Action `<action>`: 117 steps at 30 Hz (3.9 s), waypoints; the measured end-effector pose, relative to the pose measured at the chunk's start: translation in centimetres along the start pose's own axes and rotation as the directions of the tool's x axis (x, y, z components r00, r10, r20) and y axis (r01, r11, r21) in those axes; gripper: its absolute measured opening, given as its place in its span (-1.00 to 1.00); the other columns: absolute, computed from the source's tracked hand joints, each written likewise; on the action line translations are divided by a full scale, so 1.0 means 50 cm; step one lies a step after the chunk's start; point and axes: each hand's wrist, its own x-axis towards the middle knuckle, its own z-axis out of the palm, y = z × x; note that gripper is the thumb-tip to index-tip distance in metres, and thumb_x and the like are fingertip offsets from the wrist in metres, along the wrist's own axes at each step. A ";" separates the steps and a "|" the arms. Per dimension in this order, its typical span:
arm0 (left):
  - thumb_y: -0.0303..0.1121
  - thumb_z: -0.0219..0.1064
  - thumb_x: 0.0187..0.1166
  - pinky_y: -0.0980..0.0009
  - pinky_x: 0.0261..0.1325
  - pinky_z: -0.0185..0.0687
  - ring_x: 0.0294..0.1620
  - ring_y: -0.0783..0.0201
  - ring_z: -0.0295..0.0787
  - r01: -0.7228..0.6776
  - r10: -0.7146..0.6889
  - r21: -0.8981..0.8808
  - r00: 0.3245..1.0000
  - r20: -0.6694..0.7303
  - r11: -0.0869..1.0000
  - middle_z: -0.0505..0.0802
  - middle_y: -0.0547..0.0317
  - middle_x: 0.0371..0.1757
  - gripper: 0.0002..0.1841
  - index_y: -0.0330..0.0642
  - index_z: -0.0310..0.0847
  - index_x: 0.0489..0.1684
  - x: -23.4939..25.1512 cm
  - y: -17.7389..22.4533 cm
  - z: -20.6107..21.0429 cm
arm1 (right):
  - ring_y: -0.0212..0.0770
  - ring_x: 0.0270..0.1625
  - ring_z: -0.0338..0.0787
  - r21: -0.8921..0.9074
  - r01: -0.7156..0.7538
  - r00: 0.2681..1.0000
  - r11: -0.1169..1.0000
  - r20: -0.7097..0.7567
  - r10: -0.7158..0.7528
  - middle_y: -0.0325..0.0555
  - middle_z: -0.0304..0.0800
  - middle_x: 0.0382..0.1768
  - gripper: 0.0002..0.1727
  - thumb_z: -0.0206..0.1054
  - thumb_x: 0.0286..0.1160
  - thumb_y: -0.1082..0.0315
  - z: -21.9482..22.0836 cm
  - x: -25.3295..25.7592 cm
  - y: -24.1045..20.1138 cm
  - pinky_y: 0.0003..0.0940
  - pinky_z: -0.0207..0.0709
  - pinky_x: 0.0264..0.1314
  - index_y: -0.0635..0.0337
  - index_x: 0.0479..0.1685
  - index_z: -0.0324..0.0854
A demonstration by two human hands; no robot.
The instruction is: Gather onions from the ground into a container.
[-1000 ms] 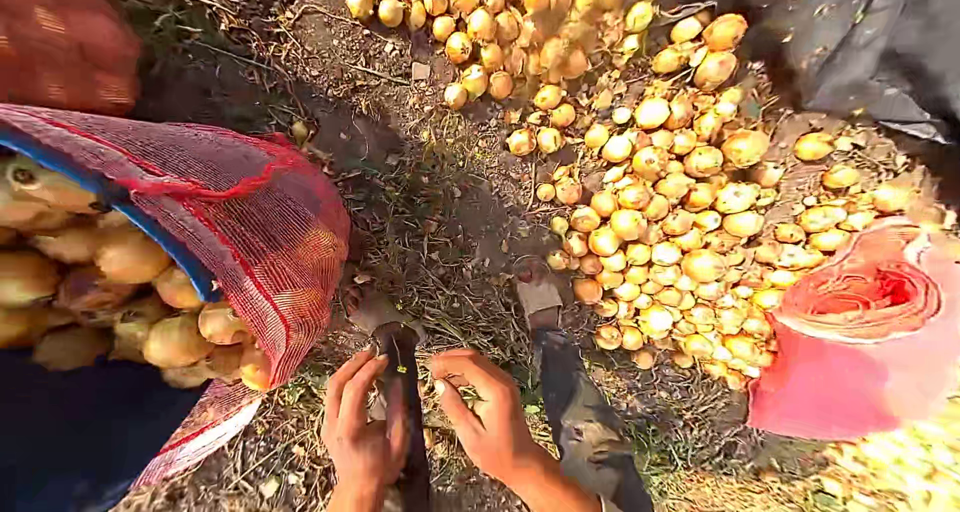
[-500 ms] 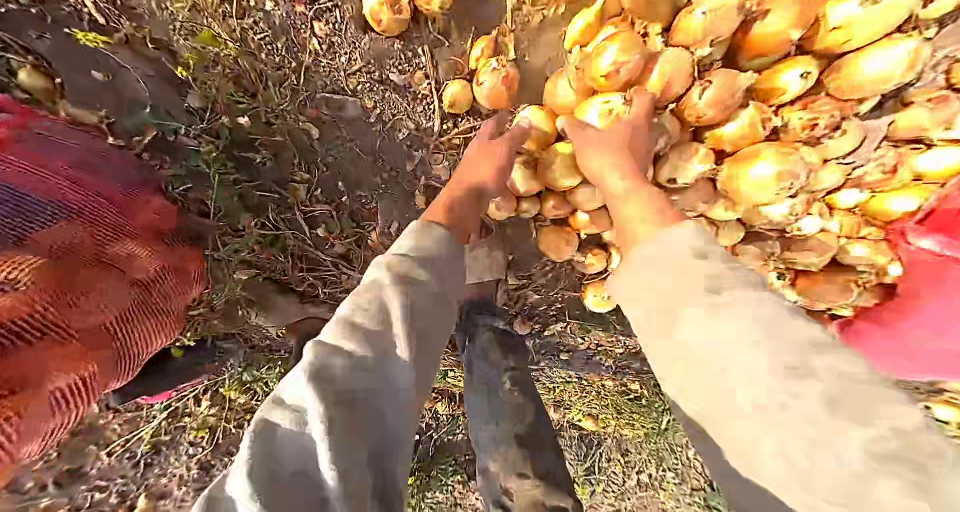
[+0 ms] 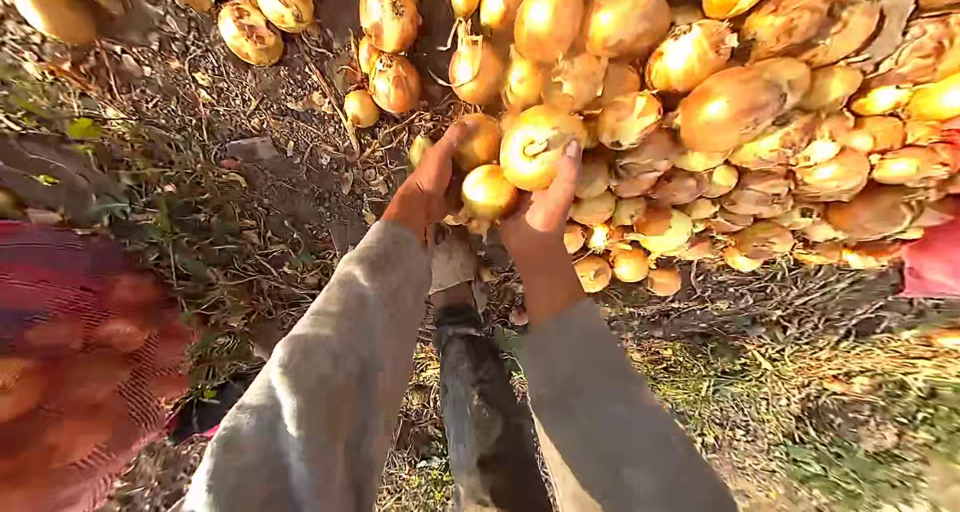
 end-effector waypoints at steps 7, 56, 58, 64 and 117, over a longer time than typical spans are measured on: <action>0.17 0.20 0.64 0.06 0.05 0.82 0.02 0.08 0.84 -0.259 0.185 -0.216 0.932 -0.311 0.941 0.81 -0.03 0.15 -0.31 0.02 0.27 0.68 -0.089 -0.115 0.048 | -0.13 -0.11 0.81 0.277 -0.393 0.918 0.877 0.177 0.355 -0.06 0.79 -0.10 -0.09 -0.11 0.34 -0.66 -0.074 -0.092 0.020 -0.13 0.75 -0.11 -0.13 0.36 0.45; -0.01 0.55 0.30 0.03 0.34 0.67 0.36 -0.04 0.67 -0.638 0.716 -0.650 0.669 -0.200 0.414 0.56 -0.16 0.57 -0.12 0.01 0.26 0.71 -1.164 -0.480 -0.609 | -0.44 0.48 0.64 -0.541 -0.148 0.313 0.828 0.769 0.558 -0.32 0.74 0.41 -0.14 0.32 0.41 -0.41 0.449 -0.861 0.123 -0.35 0.46 0.60 -0.05 0.61 0.47; 0.08 0.55 0.32 0.13 0.30 0.74 0.31 0.06 0.74 -0.803 0.710 -0.459 0.571 -0.412 0.379 0.65 -0.07 0.50 -0.14 0.13 0.29 0.71 -1.322 -0.515 -0.703 | -0.22 0.55 0.58 -0.589 0.112 0.101 0.800 0.808 0.581 0.00 0.55 0.54 0.33 0.41 0.01 -0.64 0.626 -0.960 0.214 -0.18 0.52 0.59 0.27 0.69 0.26; -0.04 0.52 0.20 -0.03 0.14 0.74 0.30 -0.06 0.67 -0.271 0.235 0.225 0.006 -0.972 0.936 0.43 -0.07 0.65 -0.14 0.04 0.34 0.66 -1.378 -0.524 -0.934 | 0.38 0.49 0.46 0.173 0.979 -0.039 -0.107 0.676 0.735 0.03 -0.11 0.89 0.07 0.59 -0.62 -0.63 1.060 -1.161 0.429 0.33 0.63 -0.10 -0.27 0.19 0.79; 0.31 0.53 0.23 -0.22 0.32 0.68 0.36 -0.09 0.72 -0.128 0.299 0.660 0.942 -0.152 0.740 0.71 -0.16 0.39 -0.01 0.02 0.29 0.70 0.030 -0.195 0.353 | 0.12 0.66 0.41 0.068 -0.265 0.952 0.962 -0.140 0.272 0.02 0.27 0.72 0.03 -0.13 0.40 -0.65 -0.445 -0.018 -0.044 0.37 0.44 0.48 -0.25 0.84 0.02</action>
